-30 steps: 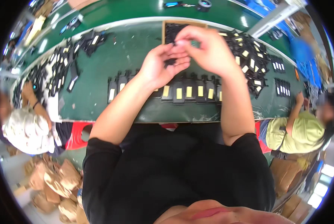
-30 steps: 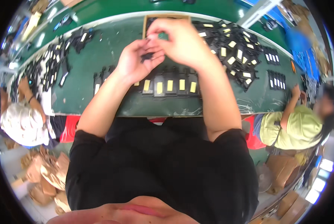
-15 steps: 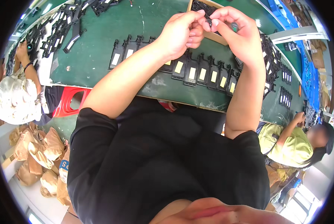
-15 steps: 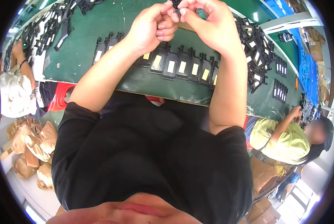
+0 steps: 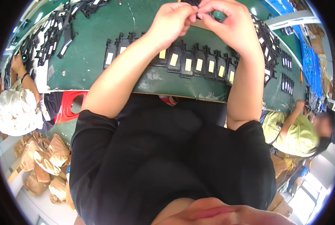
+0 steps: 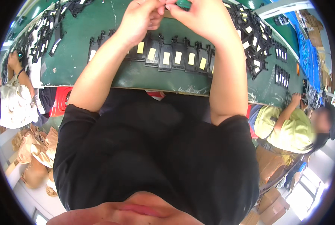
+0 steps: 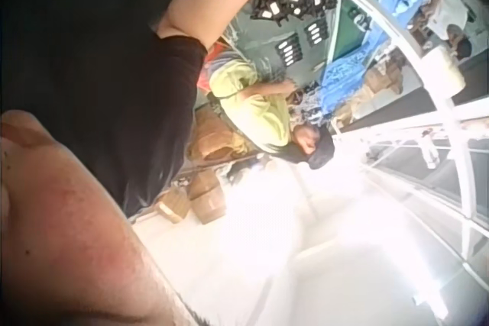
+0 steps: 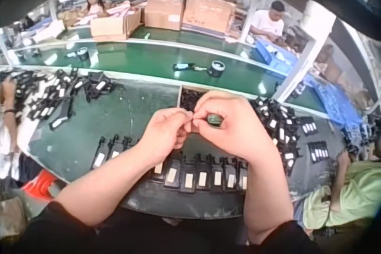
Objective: Manually inserting small electronic components into plastic housings on an assembly line.
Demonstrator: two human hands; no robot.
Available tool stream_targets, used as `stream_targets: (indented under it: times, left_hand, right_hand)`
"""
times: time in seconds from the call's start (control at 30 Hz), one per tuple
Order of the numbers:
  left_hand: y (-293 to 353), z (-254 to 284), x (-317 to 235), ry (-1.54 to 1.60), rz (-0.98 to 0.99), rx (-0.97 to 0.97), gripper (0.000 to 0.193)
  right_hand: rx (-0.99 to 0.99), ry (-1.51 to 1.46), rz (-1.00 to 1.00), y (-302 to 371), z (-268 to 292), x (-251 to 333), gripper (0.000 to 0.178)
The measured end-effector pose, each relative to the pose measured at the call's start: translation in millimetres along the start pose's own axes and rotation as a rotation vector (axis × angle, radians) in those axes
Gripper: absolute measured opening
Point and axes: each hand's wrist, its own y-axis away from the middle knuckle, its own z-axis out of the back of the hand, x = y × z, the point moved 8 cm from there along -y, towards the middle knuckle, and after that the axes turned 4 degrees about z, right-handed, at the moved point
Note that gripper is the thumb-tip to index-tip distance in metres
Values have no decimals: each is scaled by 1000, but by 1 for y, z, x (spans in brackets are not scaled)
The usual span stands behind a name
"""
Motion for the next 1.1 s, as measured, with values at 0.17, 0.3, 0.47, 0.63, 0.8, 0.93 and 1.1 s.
stream_targets:
  times: [0.17,0.3,0.47,0.63,0.8,0.93,1.1]
  left_hand:
    - [16,-22,-9,216,94,114,31]
    - [23,-32,-1,331,234,139,39]
    - [26,-34,2,323,264,135,40]
    - [24,-33,7,310,279,109,39]
    - [19,-28,11,315,271,130,37]
    - [15,-27,13,302,262,115,37]
    - [15,-52,6,743,133,783,36]
  right_hand:
    - [-74,75,-17,4,14,22,11]
    - [-220,111,-146,60,38,12,14]
    - [-307,365,-306,166,36,-21,16]
    - [-191,558,-408,211,16,-37,14]
    - [-256,573,-447,216,17,-42,13]
    - [-194,575,-453,216,12,-48,10]
    - [-176,559,-475,214,10,-50,9]
